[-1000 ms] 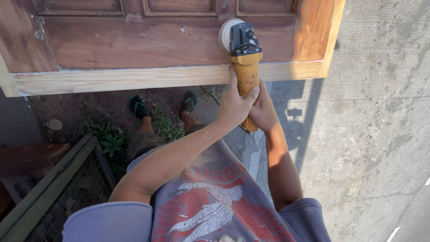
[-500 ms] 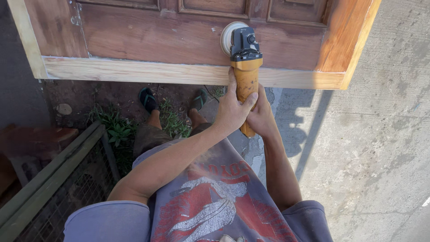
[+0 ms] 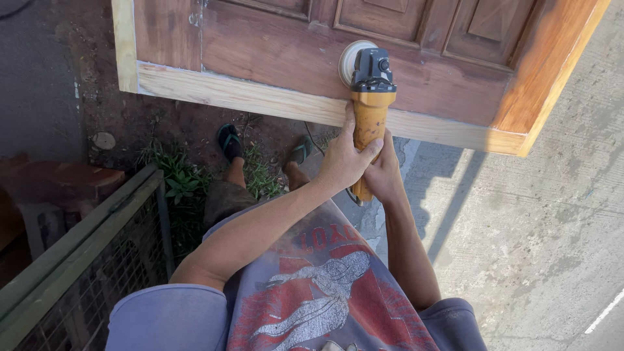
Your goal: The person uses an angle grinder with a sanding disc to sand the wooden edge and surface of a paneled door, moving along the frame and edges. They then set the grinder down, unplug its power cord, and walk away across the workshop floor.
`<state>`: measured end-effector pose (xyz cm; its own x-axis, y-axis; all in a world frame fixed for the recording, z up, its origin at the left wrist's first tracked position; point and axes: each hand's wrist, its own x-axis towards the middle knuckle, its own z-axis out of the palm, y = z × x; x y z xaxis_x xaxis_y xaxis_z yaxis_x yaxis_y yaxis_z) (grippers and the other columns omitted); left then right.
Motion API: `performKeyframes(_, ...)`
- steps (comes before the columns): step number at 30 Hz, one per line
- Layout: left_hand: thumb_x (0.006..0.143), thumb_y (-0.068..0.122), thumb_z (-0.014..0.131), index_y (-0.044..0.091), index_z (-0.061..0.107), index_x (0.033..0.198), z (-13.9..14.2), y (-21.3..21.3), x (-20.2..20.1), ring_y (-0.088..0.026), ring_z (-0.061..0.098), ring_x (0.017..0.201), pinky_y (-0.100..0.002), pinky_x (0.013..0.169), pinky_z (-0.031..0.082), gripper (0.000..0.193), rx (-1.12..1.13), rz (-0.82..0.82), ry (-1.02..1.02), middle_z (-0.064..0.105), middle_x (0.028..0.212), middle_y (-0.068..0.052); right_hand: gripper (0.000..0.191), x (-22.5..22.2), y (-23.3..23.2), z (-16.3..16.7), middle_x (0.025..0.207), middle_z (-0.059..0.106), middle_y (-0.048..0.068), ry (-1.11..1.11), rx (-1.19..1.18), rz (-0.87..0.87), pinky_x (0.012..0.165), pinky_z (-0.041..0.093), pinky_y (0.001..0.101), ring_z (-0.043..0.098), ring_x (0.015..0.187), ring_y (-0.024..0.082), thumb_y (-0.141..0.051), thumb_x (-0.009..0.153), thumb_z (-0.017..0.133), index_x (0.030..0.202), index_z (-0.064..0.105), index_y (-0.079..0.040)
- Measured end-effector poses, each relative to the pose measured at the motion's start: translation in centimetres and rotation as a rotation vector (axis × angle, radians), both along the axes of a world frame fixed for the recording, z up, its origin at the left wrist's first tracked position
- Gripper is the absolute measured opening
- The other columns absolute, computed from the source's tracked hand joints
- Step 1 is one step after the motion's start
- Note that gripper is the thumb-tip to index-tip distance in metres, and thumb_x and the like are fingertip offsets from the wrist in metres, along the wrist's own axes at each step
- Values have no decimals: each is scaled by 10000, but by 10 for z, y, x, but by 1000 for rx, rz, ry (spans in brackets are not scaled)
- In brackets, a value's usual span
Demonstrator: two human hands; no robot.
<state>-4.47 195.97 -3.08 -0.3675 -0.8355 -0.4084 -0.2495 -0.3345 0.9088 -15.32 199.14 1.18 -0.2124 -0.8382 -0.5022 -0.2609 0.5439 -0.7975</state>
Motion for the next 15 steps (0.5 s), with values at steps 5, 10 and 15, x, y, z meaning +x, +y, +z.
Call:
performKeyframes(5, 979, 341, 653, 23, -26, 1624, 1, -10, 35, -380, 749, 1065, -416, 913, 607, 989, 23, 79, 13, 696, 1209, -289, 699, 27, -16, -8, 1300, 670, 175, 65, -7, 130, 1005, 521, 411, 647, 1236, 277, -183, 882, 734, 1491, 414, -57)
performKeyframes(10, 985, 348, 633, 20, -37, 1630, -3, -8, 48, -364, 760, 1091, -412, 938, 614, 987, 8, 129, 149, 709, 1238, -270, 722, 38, -14, -10, 1307, 659, 146, 32, 11, 97, 1013, 519, 387, 648, 1242, 237, -171, 875, 746, 1501, 408, -50)
performKeyframes(15, 959, 351, 704, 34, -32, 1627, 0, -10, 62, -420, 729, 1056, -443, 918, 582, 1044, -5, 7, -25, 696, 1192, -317, 659, 59, -6, -8, 1332, 633, 158, -83, -56, 0, 1034, 521, 388, 632, 1239, 240, -145, 897, 746, 1462, 429, -25)
